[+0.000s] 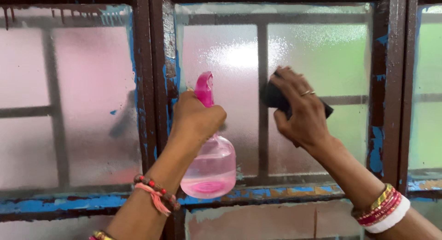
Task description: The person cleans a window by spraying pink liquid from a bottle onto the glass and wiping it with a black cloth.
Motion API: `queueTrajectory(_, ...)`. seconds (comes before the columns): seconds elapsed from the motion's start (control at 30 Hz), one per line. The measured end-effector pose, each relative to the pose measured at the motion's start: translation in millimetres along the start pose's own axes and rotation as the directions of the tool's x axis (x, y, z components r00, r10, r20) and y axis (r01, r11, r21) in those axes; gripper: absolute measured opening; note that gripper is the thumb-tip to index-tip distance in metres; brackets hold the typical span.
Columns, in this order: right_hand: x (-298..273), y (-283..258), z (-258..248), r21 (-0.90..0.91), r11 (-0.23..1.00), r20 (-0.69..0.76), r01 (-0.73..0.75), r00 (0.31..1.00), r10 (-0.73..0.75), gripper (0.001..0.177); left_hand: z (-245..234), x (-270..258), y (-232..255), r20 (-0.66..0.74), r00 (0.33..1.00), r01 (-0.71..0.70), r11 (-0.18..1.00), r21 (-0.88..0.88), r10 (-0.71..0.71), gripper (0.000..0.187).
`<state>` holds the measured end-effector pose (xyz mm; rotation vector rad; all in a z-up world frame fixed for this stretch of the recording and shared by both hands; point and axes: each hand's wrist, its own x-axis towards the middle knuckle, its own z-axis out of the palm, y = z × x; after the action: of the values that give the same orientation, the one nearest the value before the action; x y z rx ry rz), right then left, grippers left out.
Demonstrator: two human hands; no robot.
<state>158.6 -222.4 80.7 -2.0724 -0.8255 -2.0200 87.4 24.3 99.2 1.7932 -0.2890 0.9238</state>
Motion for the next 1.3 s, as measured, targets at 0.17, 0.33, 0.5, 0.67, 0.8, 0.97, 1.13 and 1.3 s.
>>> queueTrajectory(0.17,-35.5,-19.0,-17.4,0.193,0.9,0.231,0.39,0.874,-0.428,0.075,-0.6,1.7,0.9,-0.002,1.0,0.003,1.0,-0.001,-0.003,0.012)
queueTrajectory(0.33,-29.8,-2.2,-23.5,0.203,0.843,0.343,0.498,0.77,-0.538,0.077,-3.3,-1.6,3.3,0.062,0.998,0.023,0.999,0.026,-0.025,0.013)
queueTrajectory(0.5,8.4,24.6,-27.9,0.091,0.95,0.159,0.299,0.937,-0.31,0.072,-1.7,-3.5,6.6,-0.033,0.997,0.076,0.995,0.061,-0.075,0.013)
queueTrajectory(0.67,-5.8,12.7,-14.0,0.055,0.971,0.075,0.232,0.969,-0.236,0.07,0.5,-3.8,1.1,0.019,0.997,0.069,0.997,0.019,-0.07,0.014)
queueTrajectory(0.8,-38.0,-4.1,-18.2,0.139,0.935,0.143,0.325,0.928,-0.344,0.072,0.3,-3.3,-1.6,-0.023,0.999,0.04,0.999,0.021,-0.039,0.013)
queueTrajectory(0.97,-29.6,1.9,-28.5,0.203,0.859,0.333,0.47,0.792,-0.512,0.079,-1.4,-4.2,3.3,-0.011,0.998,0.062,0.998,0.034,-0.062,0.013)
queueTrajectory(1.13,19.7,10.2,-24.3,0.086,0.961,0.177,0.262,0.946,-0.273,0.071,-0.4,-4.2,3.5,-0.048,0.998,0.048,0.998,0.047,-0.046,0.013)
queueTrajectory(1.3,14.2,-8.6,-8.9,0.105,0.992,0.084,0.067,0.994,-0.076,0.063,1.1,-4.0,-1.1,-0.011,0.999,0.042,0.999,0.013,-0.042,0.01)
